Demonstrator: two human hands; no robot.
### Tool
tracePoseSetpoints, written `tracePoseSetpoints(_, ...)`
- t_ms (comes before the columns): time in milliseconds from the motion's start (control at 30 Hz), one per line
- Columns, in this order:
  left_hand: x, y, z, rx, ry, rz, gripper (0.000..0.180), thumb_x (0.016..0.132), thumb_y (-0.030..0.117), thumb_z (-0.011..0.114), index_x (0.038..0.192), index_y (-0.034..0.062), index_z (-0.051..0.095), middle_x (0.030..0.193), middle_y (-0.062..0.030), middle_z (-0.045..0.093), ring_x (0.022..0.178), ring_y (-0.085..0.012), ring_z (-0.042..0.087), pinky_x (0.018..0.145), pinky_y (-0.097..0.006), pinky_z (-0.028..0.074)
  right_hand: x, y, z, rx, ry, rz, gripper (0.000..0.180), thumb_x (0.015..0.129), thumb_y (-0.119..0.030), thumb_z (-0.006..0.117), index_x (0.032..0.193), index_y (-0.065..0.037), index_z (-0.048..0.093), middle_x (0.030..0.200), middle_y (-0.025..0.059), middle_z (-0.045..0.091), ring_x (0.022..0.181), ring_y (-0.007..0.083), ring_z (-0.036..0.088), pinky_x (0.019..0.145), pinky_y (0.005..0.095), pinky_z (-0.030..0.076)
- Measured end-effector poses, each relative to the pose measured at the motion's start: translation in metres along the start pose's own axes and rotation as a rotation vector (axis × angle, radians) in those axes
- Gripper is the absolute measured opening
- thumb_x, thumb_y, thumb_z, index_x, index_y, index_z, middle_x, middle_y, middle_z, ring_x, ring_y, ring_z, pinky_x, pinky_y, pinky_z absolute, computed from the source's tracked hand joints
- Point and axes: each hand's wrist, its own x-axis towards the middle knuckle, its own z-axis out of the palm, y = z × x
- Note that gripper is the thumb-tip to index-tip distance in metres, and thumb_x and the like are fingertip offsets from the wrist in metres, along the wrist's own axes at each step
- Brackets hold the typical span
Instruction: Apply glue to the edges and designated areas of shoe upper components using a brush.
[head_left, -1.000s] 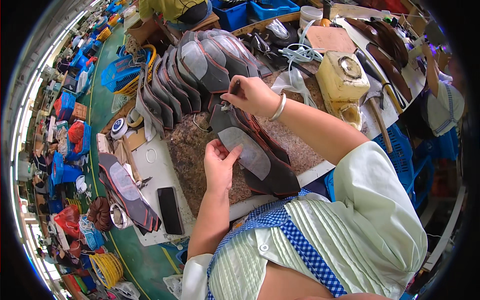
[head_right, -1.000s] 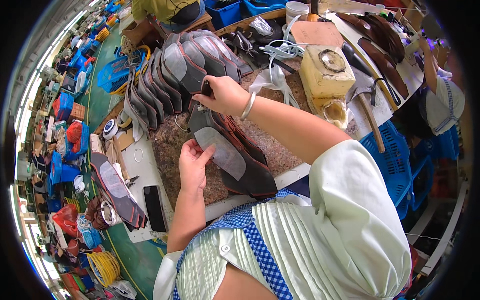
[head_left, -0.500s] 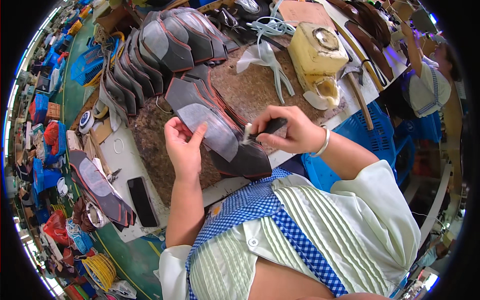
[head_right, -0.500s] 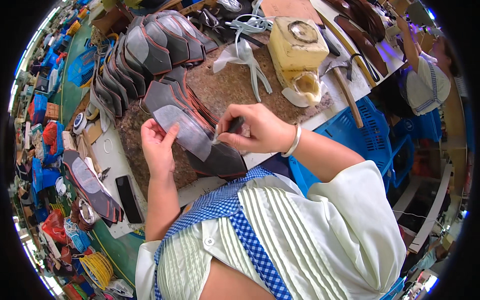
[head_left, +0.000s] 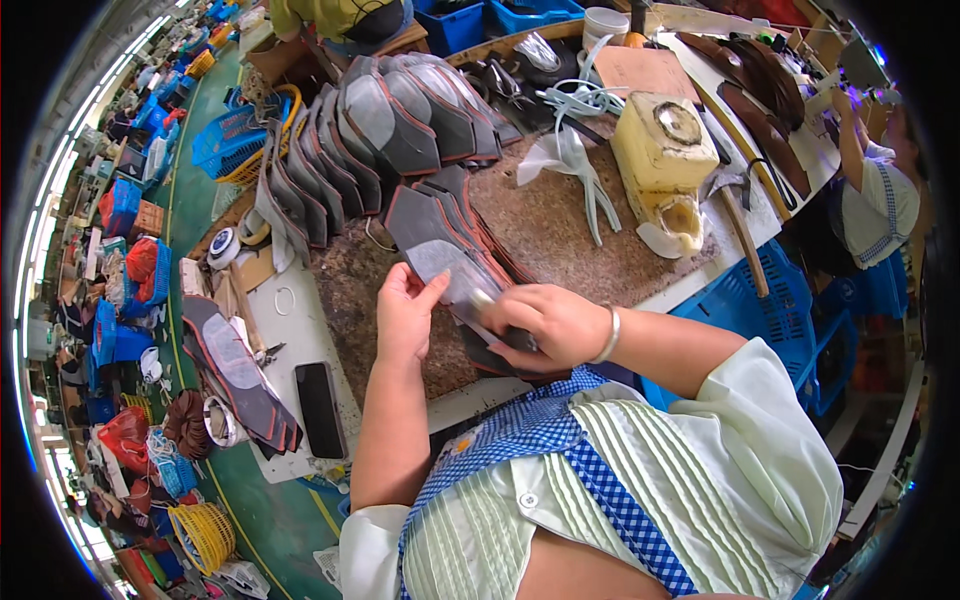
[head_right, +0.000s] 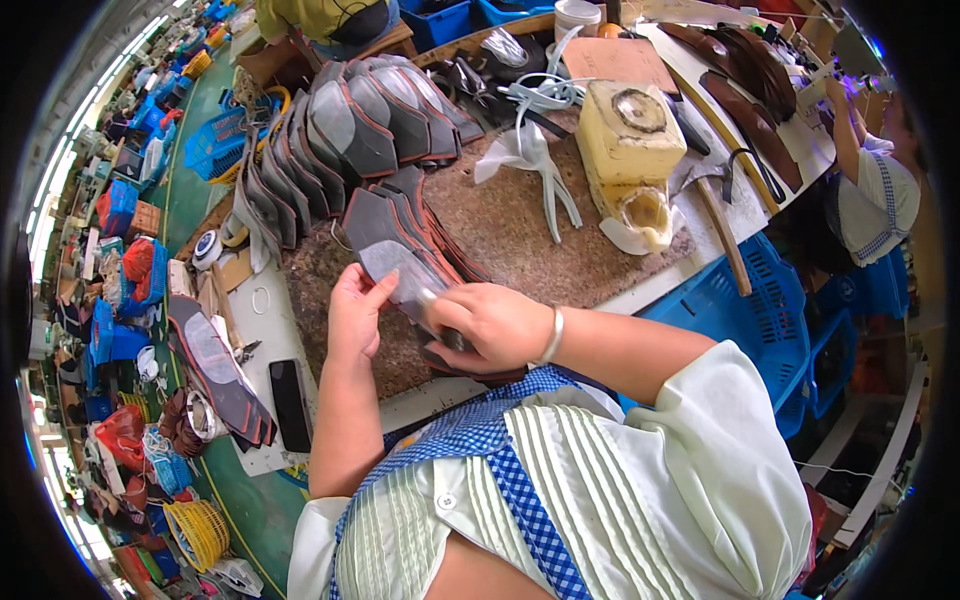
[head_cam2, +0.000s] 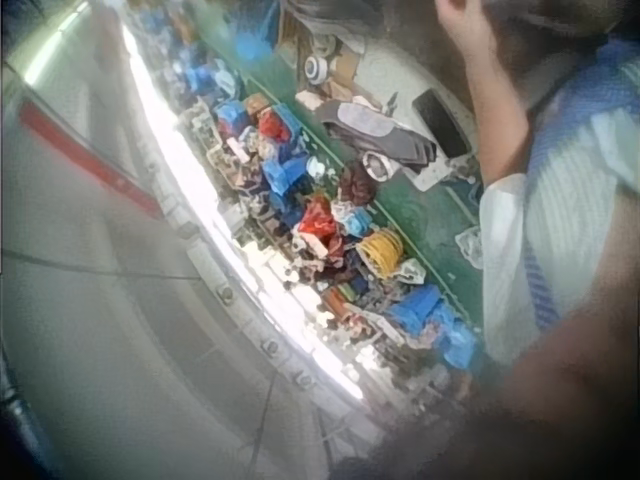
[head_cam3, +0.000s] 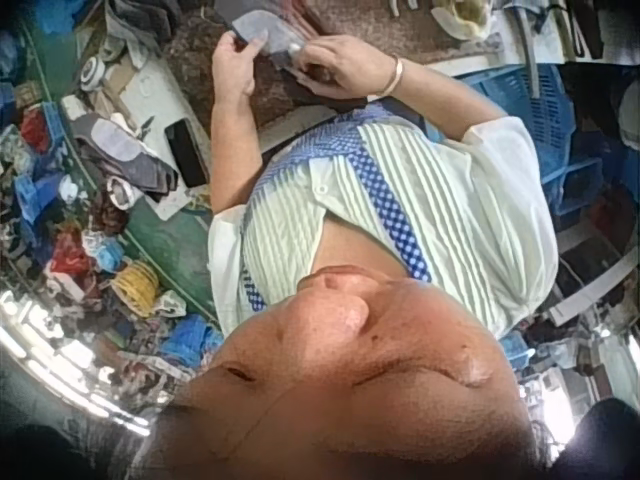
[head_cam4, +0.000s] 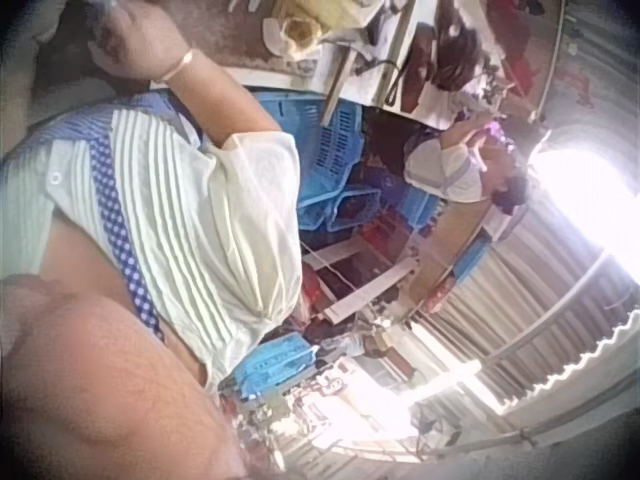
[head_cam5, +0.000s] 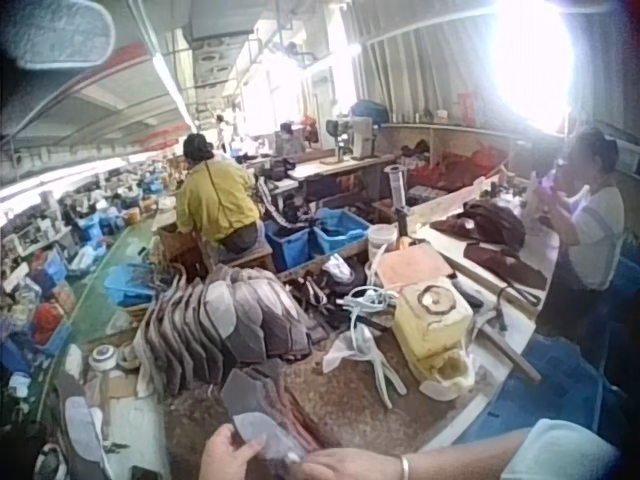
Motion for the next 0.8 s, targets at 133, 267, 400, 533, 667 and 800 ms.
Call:
tracePoseSetpoints(133, -0.012, 0.011, -0.005, 0.054, -0.04, 0.038, 0.029, 0.078, -0.001, 0.063, 0.105, -0.0017, 0.053, 0.1, -0.0076, 0.061, 0.09, -0.0147, 0.057, 0.082, -0.029, 0.045, 0.002, -0.003, -0.035, 0.012, 0.158, 0.253, 0.014, 0.07, -0.005, 0.066, 0.073, -0.006, 0.052, 0.059, 0.0059, 0.054, 0.051, 0.0202, 0.054, 0.049, 0.0295, 0.044)
tracePoseSetpoints(267, -0.045, 0.023, -0.014, 0.142, -0.255, 0.046, 0.05, 0.075, -0.001, 0.066, 0.12, -0.0039, 0.046, 0.112, -0.0101, 0.057, 0.106, -0.02, 0.053, 0.094, -0.033, 0.039, 0.023, 0.01, -0.05, -0.245, 0.16, 0.095, 0.022, 0.068, -0.01, 0.063, 0.09, -0.013, 0.061, 0.058, 0.0057, 0.056, 0.054, 0.0232, 0.059, 0.047, 0.0342, 0.045)
tracePoseSetpoints(400, -0.082, 0.032, -0.028, 0.066, -0.314, 0.248, 0.065, 0.069, -0.006, 0.063, 0.128, -0.0036, 0.037, 0.12, -0.0158, 0.051, 0.121, -0.0253, 0.041, 0.1, -0.04, 0.033, 0.023, 0.031, -0.03, -0.51, -0.405, 0.155, 0.042, 0.062, -0.012, 0.058, 0.104, -0.014, 0.06, 0.065, 0.0049, 0.056, 0.062, 0.0255, 0.058, 0.055, 0.0385, 0.044)
tracePoseSetpoints(533, -0.095, 0.054, -0.075, -0.245, 0.052, 0.312, 0.058, 0.071, -0.002, 0.059, 0.124, -0.0017, 0.038, 0.11, -0.0171, 0.056, 0.112, -0.0269, 0.049, 0.097, -0.043, 0.037, 0.03, 0.02, -0.042, -0.501, -0.39, 0.094, 0.026, 0.066, -0.013, 0.056, 0.092, -0.012, 0.061, 0.064, 0.0062, 0.059, 0.064, 0.0262, 0.06, 0.056, 0.0389, 0.044)
tracePoseSetpoints(667, -0.02, 0.114, -0.064, -0.056, 0.221, 0.6, 0.043, 0.082, 0.001, 0.056, 0.122, -0.0012, 0.039, 0.115, -0.0152, 0.052, 0.105, -0.0219, 0.052, 0.092, -0.037, 0.041, 0.023, 0.009, -0.061, -0.369, -0.052, 0.091, 0.026, 0.06, -0.011, 0.062, 0.086, -0.01, 0.059, 0.066, 0.0042, 0.059, 0.065, 0.0257, 0.06, 0.059, 0.0377, 0.045)
tracePoseSetpoints(800, 0.11, 0.14, -0.071, 0.008, 0.225, 0.547, 0.034, 0.083, 0.005, 0.061, 0.112, 0.0035, 0.043, 0.103, -0.0102, 0.056, 0.094, -0.018, 0.054, 0.081, -0.03, 0.044, -0.007, 0.01, -0.085, -0.345, 0.16, 0.222, 0.018, 0.065, -0.01, 0.067, 0.073, -0.009, 0.051, 0.062, 0.0032, 0.053, 0.058, 0.0227, 0.057, 0.053, 0.034, 0.044)
